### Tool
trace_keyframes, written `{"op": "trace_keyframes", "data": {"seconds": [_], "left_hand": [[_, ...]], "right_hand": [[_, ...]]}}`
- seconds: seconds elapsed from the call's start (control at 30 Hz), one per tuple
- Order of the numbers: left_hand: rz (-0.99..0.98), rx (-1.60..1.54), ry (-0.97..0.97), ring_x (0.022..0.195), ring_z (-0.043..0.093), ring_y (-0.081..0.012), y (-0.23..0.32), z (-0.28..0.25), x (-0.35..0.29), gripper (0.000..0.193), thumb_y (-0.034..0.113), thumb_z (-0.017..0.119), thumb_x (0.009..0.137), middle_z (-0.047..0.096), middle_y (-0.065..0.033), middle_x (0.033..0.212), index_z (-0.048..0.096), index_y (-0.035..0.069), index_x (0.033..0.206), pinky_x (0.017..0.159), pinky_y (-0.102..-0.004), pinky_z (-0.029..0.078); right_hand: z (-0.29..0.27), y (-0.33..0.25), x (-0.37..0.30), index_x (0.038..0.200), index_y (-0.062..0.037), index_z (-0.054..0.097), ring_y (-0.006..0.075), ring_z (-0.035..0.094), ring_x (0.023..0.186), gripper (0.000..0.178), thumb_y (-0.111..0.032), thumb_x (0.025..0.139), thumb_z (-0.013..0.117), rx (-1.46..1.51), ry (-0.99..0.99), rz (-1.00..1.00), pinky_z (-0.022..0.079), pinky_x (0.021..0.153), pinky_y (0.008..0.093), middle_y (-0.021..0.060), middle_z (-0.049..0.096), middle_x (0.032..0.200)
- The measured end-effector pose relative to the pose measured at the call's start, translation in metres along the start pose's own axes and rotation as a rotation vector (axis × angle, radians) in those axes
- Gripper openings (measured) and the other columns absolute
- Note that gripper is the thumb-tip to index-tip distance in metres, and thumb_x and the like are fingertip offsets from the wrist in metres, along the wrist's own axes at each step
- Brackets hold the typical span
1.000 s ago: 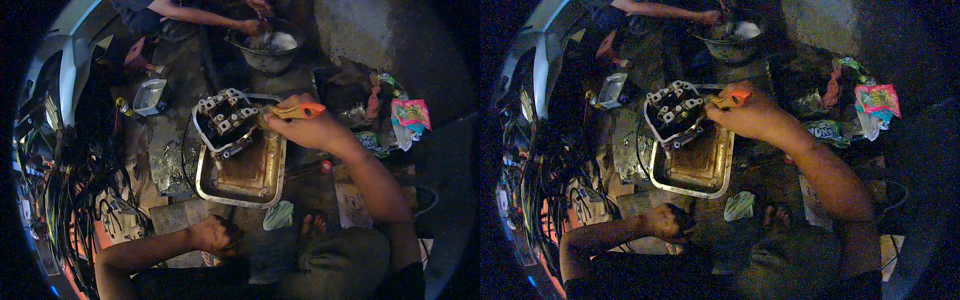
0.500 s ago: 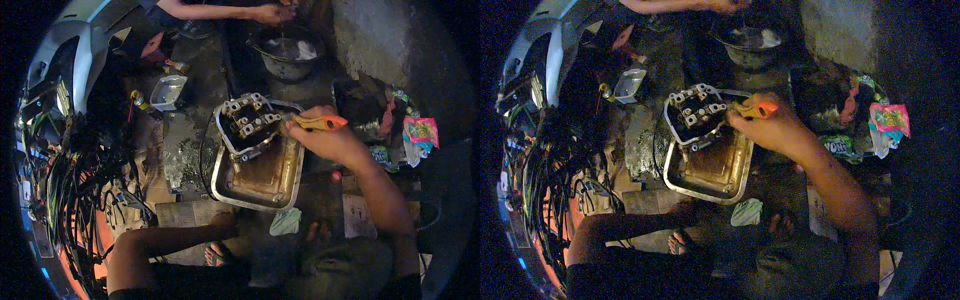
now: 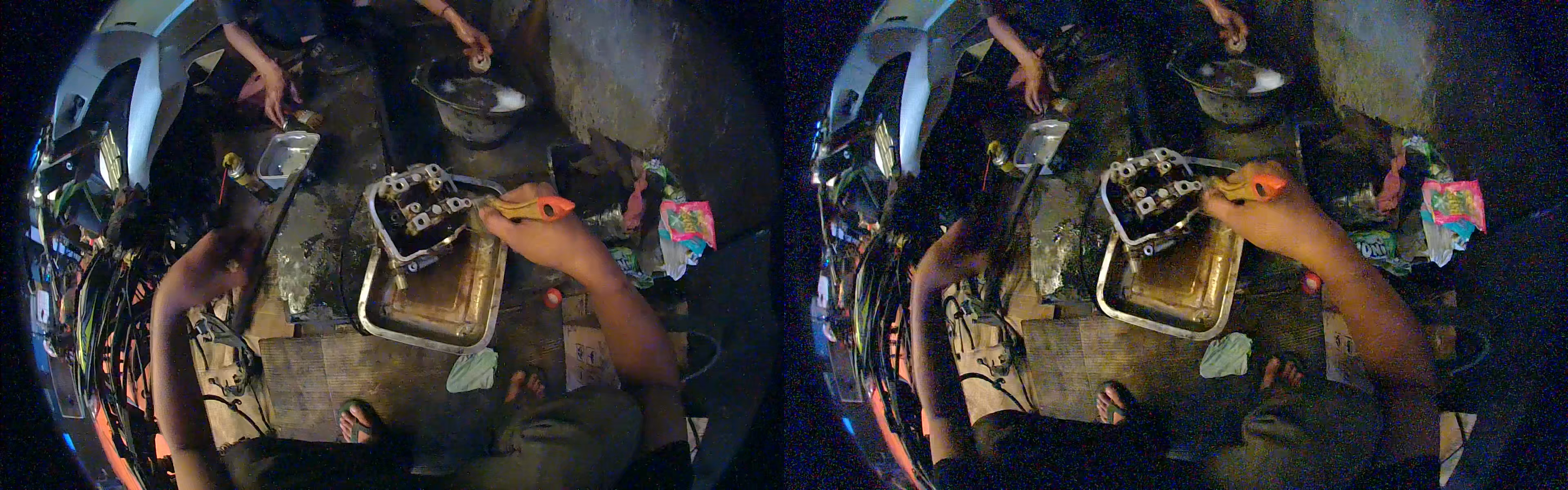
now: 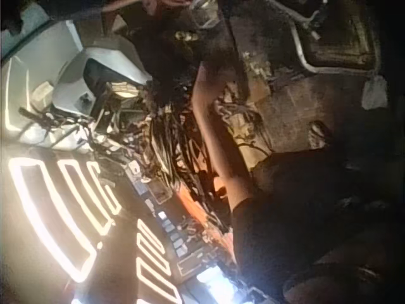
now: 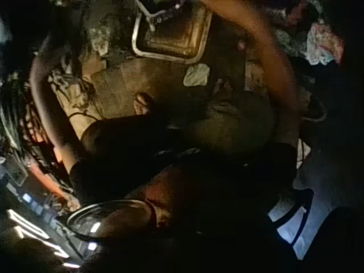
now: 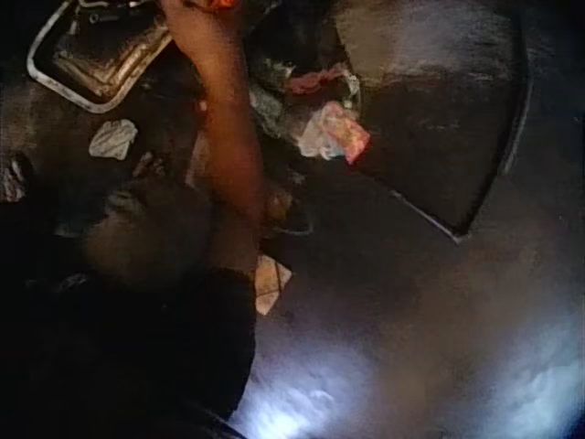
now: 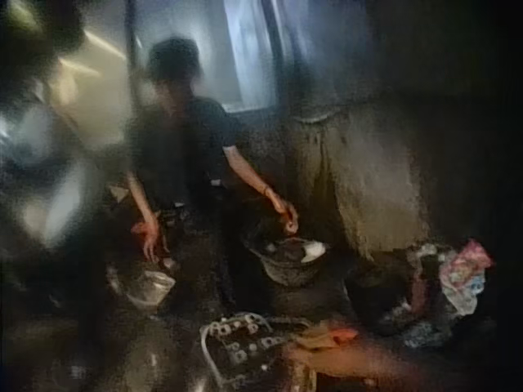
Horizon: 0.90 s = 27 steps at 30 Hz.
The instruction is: The person cleans an engine component by scrubbing it with a brush, wiping it with a cloth, and scraping the internal surfaces with a metal tool.
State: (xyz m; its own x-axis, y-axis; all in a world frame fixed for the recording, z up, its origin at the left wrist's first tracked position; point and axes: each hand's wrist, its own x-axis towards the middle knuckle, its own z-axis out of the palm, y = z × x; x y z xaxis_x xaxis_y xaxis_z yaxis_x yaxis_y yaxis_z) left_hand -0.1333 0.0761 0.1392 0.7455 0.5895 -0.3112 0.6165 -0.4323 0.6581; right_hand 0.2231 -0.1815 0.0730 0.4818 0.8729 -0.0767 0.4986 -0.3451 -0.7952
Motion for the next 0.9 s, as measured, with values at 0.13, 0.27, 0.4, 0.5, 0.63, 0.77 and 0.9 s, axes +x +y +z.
{"op": "trace_keyframes", "data": {"seconds": [0.13, 0.27, 0.4, 0.5, 0.63, 0.77, 0.9], "left_hand": [[0.043, 0.094, 0.161, 0.096, 0.064, -0.0235, -0.017, 0.048, 0.097, 0.056, 0.029, 0.079, 0.069, 0.068, -0.0178, 0.101, 0.060, -0.004, 0.110, 0.084, -0.0357, 0.051], [0.141, 0.400, 0.130, 0.097, 0.065, -0.0372, -0.052, 0.077, 0.152, 0.071, 0.032, 0.078, 0.069, 0.067, -0.0230, 0.100, 0.052, -0.005, 0.123, 0.084, -0.0417, 0.052], [0.238, 0.626, 0.327, 0.092, 0.065, -0.0410, -0.025, 0.104, 0.143, 0.061, 0.032, 0.075, 0.074, 0.068, -0.0238, 0.091, 0.055, -0.005, 0.117, 0.082, -0.0440, 0.053], [0.539, 0.622, 0.835, 0.087, 0.065, -0.0416, 0.017, 0.119, 0.116, 0.050, 0.035, 0.070, 0.084, 0.067, -0.0237, 0.088, 0.055, -0.005, 0.112, 0.080, -0.0442, 0.052], [0.073, 0.003, 0.344, 0.105, 0.060, -0.0404, 0.074, 0.127, 0.075, 0.062, 0.050, 0.056, 0.094, 0.062, -0.0276, 0.114, 0.053, -0.004, 0.124, 0.091, -0.0424, 0.046], [-0.187, 0.152, 0.107, 0.127, 0.049, -0.0434, 0.060, 0.139, 0.085, 0.088, 0.068, 0.035, 0.094, 0.051, -0.0338, 0.132, 0.040, -0.008, 0.139, 0.106, -0.0423, 0.037], [-0.123, 0.068, 0.209, 0.133, 0.041, -0.0444, 0.072, 0.156, 0.094, 0.093, 0.068, 0.035, 0.094, 0.047, -0.0354, 0.135, 0.025, -0.009, 0.145, 0.110, -0.0421, 0.033]], "right_hand": [[-0.001, 0.010, 0.002, 0.083, -0.0013, 0.069, 0.0149, 0.063, 0.065, 0.038, -0.039, 0.084, 0.071, -0.032, -0.040, 0.055, 0.049, 0.059, 0.0329, 0.0074, 0.070, 0.074], [0.003, 0.006, 0.000, 0.083, -0.0023, 0.069, 0.0147, 0.063, 0.065, 0.037, -0.040, 0.086, 0.068, -0.082, -0.019, 0.078, 0.048, 0.060, 0.0346, 0.0070, 0.069, 0.073], [-0.003, -0.008, -0.003, 0.081, -0.0024, 0.067, 0.0144, 0.055, 0.054, 0.037, -0.037, 0.092, 0.061, -0.094, -0.099, -0.021, 0.045, 0.054, 0.0326, 0.0057, 0.061, 0.061], [-0.005, -0.003, -0.002, 0.081, -0.0013, 0.066, 0.0161, 0.055, 0.056, 0.037, -0.036, 0.092, 0.061, -0.114, -0.085, -0.087, 0.045, 0.056, 0.0340, 0.0064, 0.061, 0.062], [-0.006, 0.006, -0.004, 0.082, -0.0017, 0.066, 0.0138, 0.053, 0.058, 0.035, -0.034, 0.092, 0.061, -0.009, -0.090, 0.011, 0.044, 0.056, 0.0338, 0.0065, 0.063, 0.066], [-0.004, 0.017, 0.004, 0.085, -0.0033, 0.066, 0.0111, 0.055, 0.060, 0.035, -0.037, 0.092, 0.063, 0.085, -0.111, -0.070, 0.046, 0.057, 0.0307, 0.0034, 0.064, 0.070], [-0.012, 0.027, 0.019, 0.094, -0.0042, 0.066, 0.0075, 0.059, 0.065, 0.037, -0.041, 0.091, 0.067, 0.136, -0.006, -0.088, 0.048, 0.053, 0.0237, -0.0018, 0.063, 0.075]]}}
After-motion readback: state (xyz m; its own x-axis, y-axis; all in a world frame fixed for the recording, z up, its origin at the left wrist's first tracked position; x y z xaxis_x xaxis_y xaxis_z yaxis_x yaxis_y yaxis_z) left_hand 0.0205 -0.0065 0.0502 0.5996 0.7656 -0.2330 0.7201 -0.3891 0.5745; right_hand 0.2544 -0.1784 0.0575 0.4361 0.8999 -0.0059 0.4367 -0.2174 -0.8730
